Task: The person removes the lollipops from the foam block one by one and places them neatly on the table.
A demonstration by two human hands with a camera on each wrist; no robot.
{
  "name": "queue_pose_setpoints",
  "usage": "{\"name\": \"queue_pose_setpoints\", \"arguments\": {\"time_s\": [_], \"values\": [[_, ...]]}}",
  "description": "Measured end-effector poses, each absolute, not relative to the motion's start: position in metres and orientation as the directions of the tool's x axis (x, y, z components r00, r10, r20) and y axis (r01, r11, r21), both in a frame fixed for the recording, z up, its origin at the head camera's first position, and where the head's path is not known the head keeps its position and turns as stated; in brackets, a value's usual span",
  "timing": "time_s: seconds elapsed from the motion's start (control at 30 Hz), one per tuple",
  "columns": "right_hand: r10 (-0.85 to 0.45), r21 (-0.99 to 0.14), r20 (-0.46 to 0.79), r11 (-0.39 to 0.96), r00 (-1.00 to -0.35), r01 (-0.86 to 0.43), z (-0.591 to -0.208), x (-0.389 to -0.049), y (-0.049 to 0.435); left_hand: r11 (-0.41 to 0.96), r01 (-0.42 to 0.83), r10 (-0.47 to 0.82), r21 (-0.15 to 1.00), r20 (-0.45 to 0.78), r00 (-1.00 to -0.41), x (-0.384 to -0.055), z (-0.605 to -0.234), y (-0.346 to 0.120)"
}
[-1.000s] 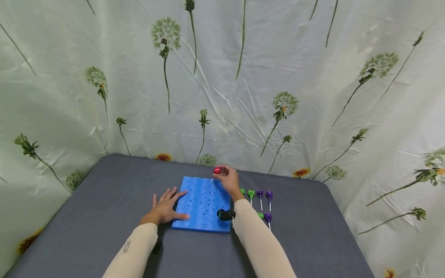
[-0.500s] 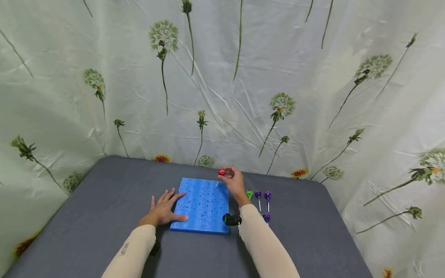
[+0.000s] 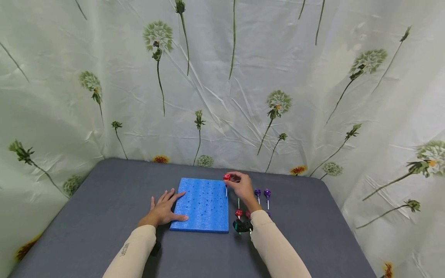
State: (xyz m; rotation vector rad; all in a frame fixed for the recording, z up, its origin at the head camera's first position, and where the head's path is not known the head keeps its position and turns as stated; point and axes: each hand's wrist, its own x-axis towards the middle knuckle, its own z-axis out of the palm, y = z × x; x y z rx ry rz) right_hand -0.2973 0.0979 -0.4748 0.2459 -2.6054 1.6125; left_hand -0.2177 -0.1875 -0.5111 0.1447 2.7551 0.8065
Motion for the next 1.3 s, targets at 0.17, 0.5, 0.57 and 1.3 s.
{"name": "queue_pose_setpoints", "arguments": {"time_s": [0.17,0.5,0.57,1.3], "values": [[-0.098,-0.874,0.177,0.442,-0.979,-0.203,-0.474,-0.292,0.107,0.846,0.022,0.169,0.533,-0.229,-0.959,-0.218,-0.51,-0.187],[-0.081,-0.889,0.204,0.401,-0.976,-0.219,-0.477,-0.276,0.138,0.841,0.027,0.182,0.541,-0.235,-0.955,-0.22,-0.511,-0.185],[-0.079,-0.89,0.196,0.405,-0.977,-0.212,-0.476,-0.273,0.143,0.843,0.03,0.183,0.538,-0.233,-0.955,-0.221,-0.511,-0.186],[-0.002,-0.922,0.155,0.358,-0.988,-0.146,-0.455,-0.229,0.19,0.849,0.036,0.186,0.528,-0.234,-0.954,-0.22,-0.51,-0.186]]}}
